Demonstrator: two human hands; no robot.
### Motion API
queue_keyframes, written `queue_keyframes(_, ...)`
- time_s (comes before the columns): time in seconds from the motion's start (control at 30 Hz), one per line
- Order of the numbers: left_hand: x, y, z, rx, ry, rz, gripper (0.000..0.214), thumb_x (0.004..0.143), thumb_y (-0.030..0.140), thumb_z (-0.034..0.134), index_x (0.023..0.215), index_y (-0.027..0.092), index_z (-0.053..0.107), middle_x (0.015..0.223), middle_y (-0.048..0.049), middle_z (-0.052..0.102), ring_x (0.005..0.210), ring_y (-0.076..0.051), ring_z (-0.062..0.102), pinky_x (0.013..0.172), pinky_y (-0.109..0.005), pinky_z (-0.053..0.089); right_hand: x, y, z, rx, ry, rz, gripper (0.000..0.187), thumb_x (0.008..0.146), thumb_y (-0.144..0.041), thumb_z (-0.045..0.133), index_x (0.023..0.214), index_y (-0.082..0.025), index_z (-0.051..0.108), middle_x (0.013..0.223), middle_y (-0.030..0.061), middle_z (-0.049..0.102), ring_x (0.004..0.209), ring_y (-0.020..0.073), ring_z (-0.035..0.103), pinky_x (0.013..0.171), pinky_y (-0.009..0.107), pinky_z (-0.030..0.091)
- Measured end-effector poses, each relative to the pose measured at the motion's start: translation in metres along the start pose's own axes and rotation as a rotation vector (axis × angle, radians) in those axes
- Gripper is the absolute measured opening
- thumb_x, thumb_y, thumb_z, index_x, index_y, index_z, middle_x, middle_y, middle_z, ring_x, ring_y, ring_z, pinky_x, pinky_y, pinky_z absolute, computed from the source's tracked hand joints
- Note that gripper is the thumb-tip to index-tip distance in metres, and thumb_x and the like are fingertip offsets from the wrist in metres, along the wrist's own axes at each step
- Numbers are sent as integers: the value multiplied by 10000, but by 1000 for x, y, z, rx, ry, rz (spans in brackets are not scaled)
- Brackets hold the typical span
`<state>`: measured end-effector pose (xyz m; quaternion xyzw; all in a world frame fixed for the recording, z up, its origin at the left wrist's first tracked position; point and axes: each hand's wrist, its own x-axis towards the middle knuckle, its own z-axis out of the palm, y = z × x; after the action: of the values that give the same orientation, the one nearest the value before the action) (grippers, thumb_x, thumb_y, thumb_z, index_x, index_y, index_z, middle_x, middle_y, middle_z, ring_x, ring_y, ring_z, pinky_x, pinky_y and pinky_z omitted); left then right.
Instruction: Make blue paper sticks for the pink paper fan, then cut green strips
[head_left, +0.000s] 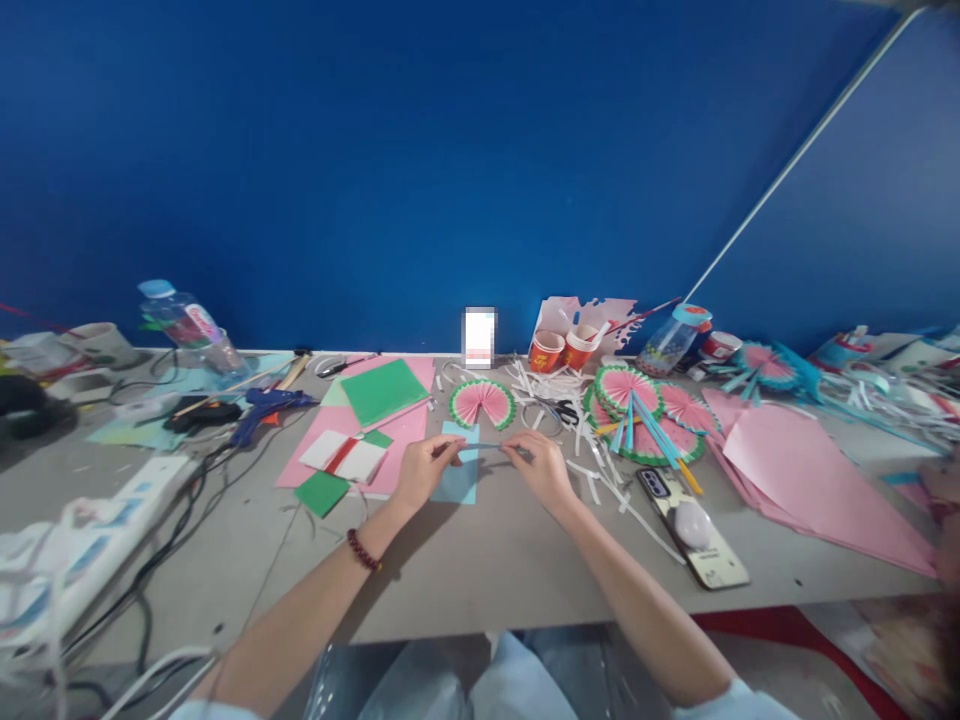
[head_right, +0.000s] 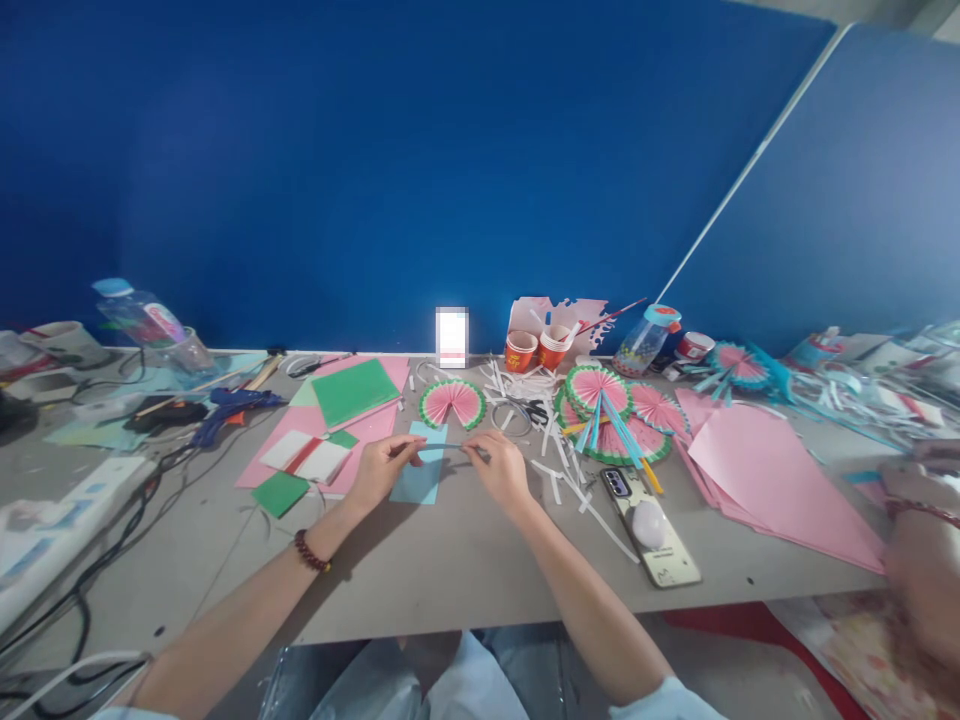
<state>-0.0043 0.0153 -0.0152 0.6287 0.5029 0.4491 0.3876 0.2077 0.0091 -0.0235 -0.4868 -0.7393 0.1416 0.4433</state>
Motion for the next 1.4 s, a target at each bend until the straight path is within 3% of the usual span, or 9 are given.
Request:
queue_keyframes(0.17,3,6,2,-194,28,-113,334,674,454,673,813,150,680,488,2,631,481,-152,603,484,-224,433,-1,-4,-1,29,22,25,162,847,-290,557,811,-209,692,786,49,681,725,182,620,651,276,471)
queue_keyframes(0.4,7,2,1,-297,-17,-121,318,667,424,695,835,155,667,637,-32,681,656,-180,660,575,-250,508,2,-5,0,156,2,-11,135,821,-296,592,816,-208,695,814,58,673,765,178,616,653,272,482)
queue_keyframes(0.6,9,2,-3,-354,45,-126,334,652,433,710,833,159,650,727,-46,687,740,-207,671,590,-274,534,5,-2,0,373,58,208,196,735,-364,658,799,-179,670,847,63,654,739,166,601,631,264,474)
queue_keyframes(0.83,10,6,-7,-388,60,-132,337,658,448,707,807,154,641,727,-50,684,760,-207,668,607,-288,543,6,7,-2,693,22,533,329,673,-430,700,878,-174,667,665,13,640,619,144,605,549,231,438)
queue_keyframes(1.03,9,8,-7,-413,50,-131,329,653,434,717,812,157,640,719,-39,680,751,-195,667,606,-272,536,6,2,-3,792,8,613,335,643,-416,734,855,-160,692,641,18,664,577,128,616,603,260,497)
queue_keyframes(1.27,11,6,-7,-410,77,-133,348,643,446,720,804,148,642,690,-43,680,726,-197,667,595,-277,534,4,-4,-3,789,-129,654,461,673,-480,686,1009,-164,679,757,65,708,569,161,665,441,219,490)
queue_keyframes(1.4,11,4,-7,-406,85,-134,345,642,447,718,806,154,639,693,-39,677,735,-196,667,591,-270,530,3,-9,-5,791,-177,666,515,701,-503,650,1075,-149,655,530,11,651,424,140,612,381,206,462)
